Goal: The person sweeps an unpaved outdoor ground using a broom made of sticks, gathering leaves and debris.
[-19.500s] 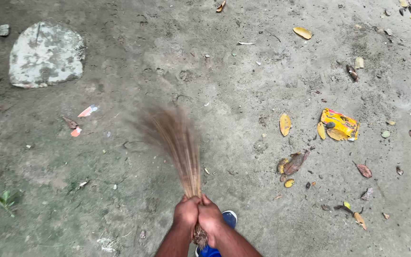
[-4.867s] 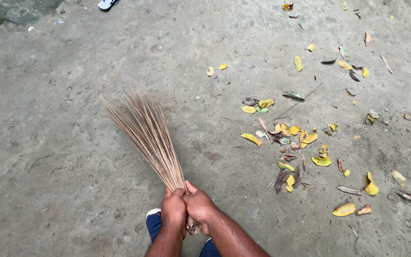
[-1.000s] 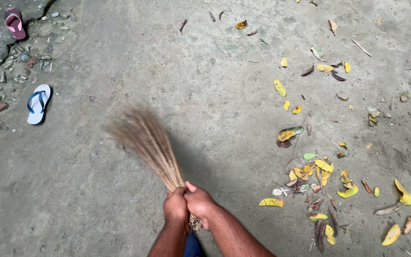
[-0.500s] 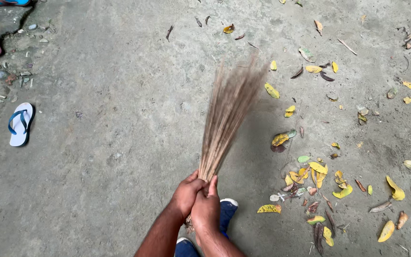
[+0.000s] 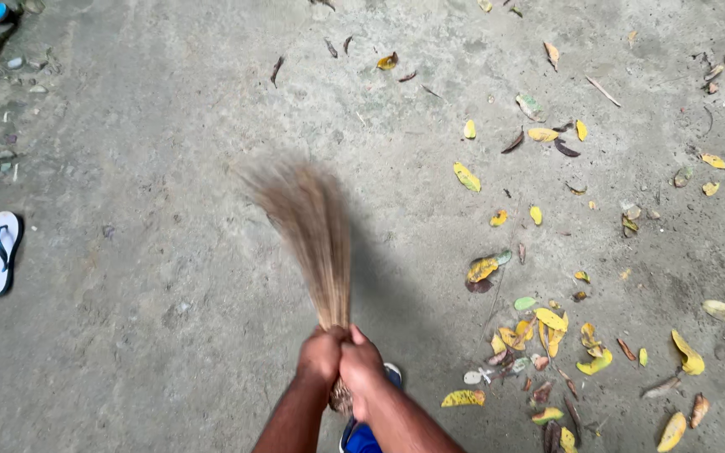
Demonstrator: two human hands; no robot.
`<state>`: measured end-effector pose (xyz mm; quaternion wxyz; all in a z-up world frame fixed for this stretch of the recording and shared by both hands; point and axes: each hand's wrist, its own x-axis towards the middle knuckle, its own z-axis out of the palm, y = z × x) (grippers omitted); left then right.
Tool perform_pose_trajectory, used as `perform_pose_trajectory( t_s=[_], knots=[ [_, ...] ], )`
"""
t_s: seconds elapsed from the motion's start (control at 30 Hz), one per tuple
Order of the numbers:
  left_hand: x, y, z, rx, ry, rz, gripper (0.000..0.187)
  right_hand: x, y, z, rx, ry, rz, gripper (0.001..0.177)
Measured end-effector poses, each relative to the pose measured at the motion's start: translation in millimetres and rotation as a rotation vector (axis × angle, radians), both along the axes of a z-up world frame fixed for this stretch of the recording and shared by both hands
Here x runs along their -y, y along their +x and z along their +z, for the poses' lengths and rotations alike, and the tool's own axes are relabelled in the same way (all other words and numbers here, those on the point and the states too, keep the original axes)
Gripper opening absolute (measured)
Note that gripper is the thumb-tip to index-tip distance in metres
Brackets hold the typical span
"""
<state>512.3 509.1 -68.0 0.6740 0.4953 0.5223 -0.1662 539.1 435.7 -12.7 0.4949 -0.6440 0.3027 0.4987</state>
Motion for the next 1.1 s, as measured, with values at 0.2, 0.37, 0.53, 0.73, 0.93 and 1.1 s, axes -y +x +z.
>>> perform_pose_trajectory(
  t_s=[0.2, 0.37, 0.53, 0.73, 0.93, 1.1],
  knots=[
    [19, 64, 2, 0.179, -0.292, -0.493, 0.043, 22, 20, -18, 0.111, -0.073, -0.523, 0.052],
    [24, 100, 29, 0.281, -0.304, -0.379, 0.067, 30, 56, 7, 0.206, -0.044, -0.470, 0.064],
    [7, 105, 51, 0.293, -0.161, 0.061, 0.068, 6, 92, 49, 0.316, 0.018, 0.022, 0.067],
    [-20, 118, 30, 0.177, 0.061, 0.326, 0.040, -23, 136, 43, 0.137, 0.112, 0.296, 0.067],
    [-30, 145, -12, 0.012, -0.039, -0.089, 0.037, -26, 137, 8, -0.039, 0.056, -0.171, 0.062],
    [-38, 171, -18, 0.137, -0.124, -0.610, 0.039, -30, 127, -33, 0.133, -0.028, -0.504, 0.052]
  ],
)
